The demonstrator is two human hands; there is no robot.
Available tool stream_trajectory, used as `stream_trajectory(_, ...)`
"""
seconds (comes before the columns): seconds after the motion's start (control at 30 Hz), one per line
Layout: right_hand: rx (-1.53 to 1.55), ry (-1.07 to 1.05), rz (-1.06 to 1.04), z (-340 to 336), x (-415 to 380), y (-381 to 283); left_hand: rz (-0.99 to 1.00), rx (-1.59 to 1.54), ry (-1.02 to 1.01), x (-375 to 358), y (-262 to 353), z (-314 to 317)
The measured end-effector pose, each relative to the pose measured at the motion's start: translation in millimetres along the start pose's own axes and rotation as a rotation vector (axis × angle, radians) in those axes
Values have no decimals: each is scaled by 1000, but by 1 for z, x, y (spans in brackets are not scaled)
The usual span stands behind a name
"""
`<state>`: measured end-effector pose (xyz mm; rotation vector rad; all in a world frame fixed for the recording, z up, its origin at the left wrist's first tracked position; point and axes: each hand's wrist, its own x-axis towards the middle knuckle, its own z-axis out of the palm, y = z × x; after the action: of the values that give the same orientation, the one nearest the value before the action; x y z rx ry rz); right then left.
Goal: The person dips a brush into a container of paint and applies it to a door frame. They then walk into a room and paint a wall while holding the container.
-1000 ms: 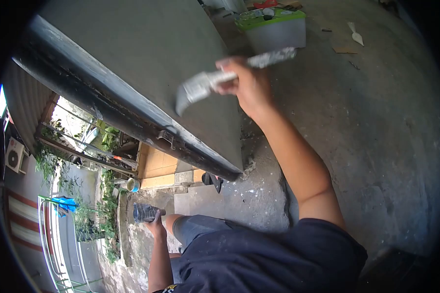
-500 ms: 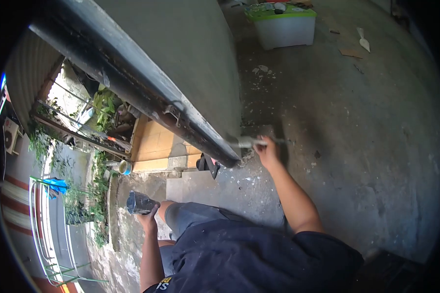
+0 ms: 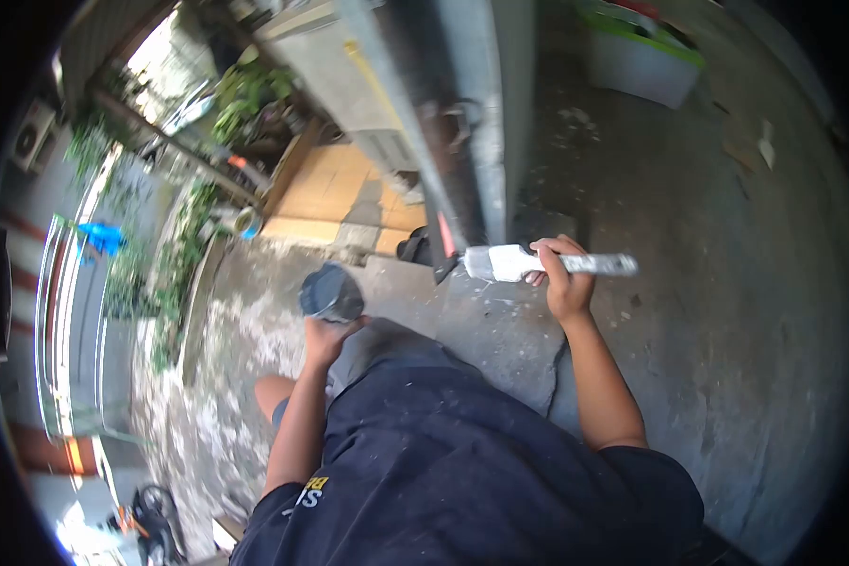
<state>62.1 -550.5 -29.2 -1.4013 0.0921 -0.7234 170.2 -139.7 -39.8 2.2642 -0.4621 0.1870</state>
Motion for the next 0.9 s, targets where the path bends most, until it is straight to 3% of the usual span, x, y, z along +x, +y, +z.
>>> stream_trajectory(0.03,-15,-76,-129,21,-1,-23,-21,9,-14,-1,19,-4)
stream_trajectory(0.1,59,-119,-292,66,-5,-59,27,-286,78,-6,37,-3)
stream_trajectory(0.2,104,-269,-429,115,0,-95,20,-266,94,-14,54,-17)
stream_trajectory(0.23,77,-352,-485,130,6,-105,-77,-312,10,-21,29,-15)
stream_trajectory(0.43,5,-736,-272,207,18,-131,-66,-269,93,-34,30,-47)
stream_trajectory(0.57,-23,-811,-251,241,28,-149,-98,-234,134,-46,26,-60)
stream_trajectory(0.67,-113,-840,-432,260,35,-159,-122,-158,124,-48,15,-65)
stream_trajectory(0.77,-134,-887,-467,276,37,-166,-210,-368,138,-48,4,-67)
stream_trajectory(0.9,-157,-972,-391,297,42,-164,-163,-287,109,-47,9,-80)
